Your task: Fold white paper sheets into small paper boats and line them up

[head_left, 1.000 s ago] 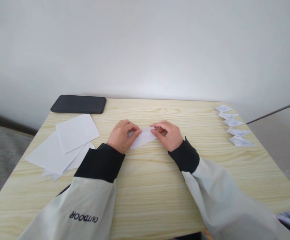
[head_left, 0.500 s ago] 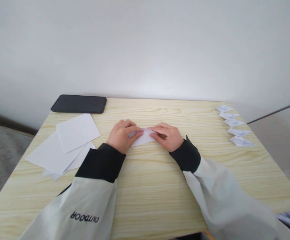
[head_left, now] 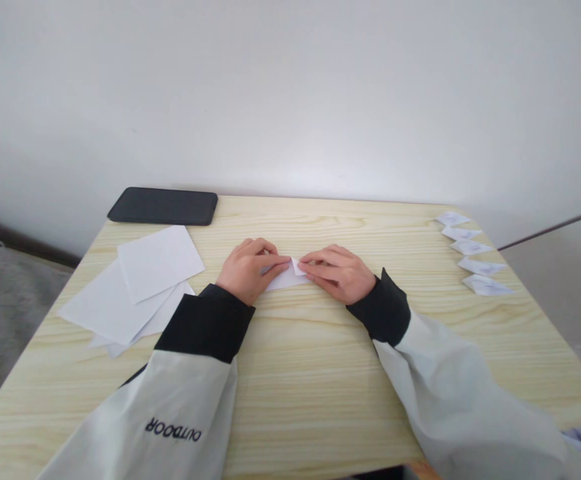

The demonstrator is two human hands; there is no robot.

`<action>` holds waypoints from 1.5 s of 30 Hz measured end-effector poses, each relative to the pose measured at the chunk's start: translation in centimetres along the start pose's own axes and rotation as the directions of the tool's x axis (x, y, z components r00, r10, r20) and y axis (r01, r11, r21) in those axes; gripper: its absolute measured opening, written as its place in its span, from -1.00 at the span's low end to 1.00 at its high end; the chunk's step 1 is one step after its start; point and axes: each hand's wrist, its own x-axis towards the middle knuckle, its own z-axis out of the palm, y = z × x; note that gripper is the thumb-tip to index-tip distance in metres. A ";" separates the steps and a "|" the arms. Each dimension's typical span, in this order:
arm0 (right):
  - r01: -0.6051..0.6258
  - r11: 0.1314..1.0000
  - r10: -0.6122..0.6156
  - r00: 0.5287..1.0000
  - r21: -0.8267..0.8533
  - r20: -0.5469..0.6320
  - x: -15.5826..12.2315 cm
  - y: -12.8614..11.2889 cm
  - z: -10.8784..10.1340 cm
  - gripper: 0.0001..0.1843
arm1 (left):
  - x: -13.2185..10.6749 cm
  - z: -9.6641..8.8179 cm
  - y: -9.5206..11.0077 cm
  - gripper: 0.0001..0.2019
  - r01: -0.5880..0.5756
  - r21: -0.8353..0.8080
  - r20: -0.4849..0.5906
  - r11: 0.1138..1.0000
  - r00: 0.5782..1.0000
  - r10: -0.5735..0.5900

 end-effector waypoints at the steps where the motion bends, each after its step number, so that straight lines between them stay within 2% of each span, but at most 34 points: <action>1: -0.001 1.000 0.001 1.000 -0.009 0.002 0.0 0.0 0.0 -0.76 | 0.0 0.0 0.0 -0.76 0.000 -0.002 0.006 1.000 1.000 0.000; 8: -0.047 0.998 0.048 0.999 -0.050 0.006 -0.3 0.1 0.4 -0.78 | 0.0 -0.2 0.2 -0.73 0.015 0.015 0.033 1.000 0.999 -0.015; 12: -0.056 0.998 0.057 0.998 -0.035 0.022 -0.3 0.1 0.3 -0.78 | -0.1 -0.1 0.0 -0.73 -0.027 0.052 0.035 0.998 0.999 0.025; 16: -0.032 0.999 0.032 0.999 -0.025 0.012 -0.1 0.1 0.2 -0.78 | -0.2 0.0 -0.2 -0.75 -0.088 0.116 0.032 0.989 0.996 0.085; 22: 0.005 0.999 -0.005 1.000 -0.040 0.004 -0.2 0.2 0.2 -0.78 | -0.3 0.0 0.0 -0.74 -0.109 0.151 0.019 0.983 0.994 0.108; 35: -0.006 1.000 0.006 1.000 -0.022 0.004 -0.1 0.2 0.2 -0.75 | -0.2 0.0 0.7 -0.77 -0.056 0.200 -0.028 0.978 0.998 0.063; 42: -0.010 0.999 0.010 1.000 -0.036 0.003 0.1 0.2 0.2 -0.75 | -0.1 -0.3 0.6 -0.75 -0.044 0.209 0.052 0.977 0.998 0.034; 45: -0.021 0.999 0.021 1.000 -0.044 -0.004 0.0 0.0 0.3 -0.76 | 0.0 -0.3 1.5 -0.78 0.027 0.231 0.029 0.973 0.999 -0.034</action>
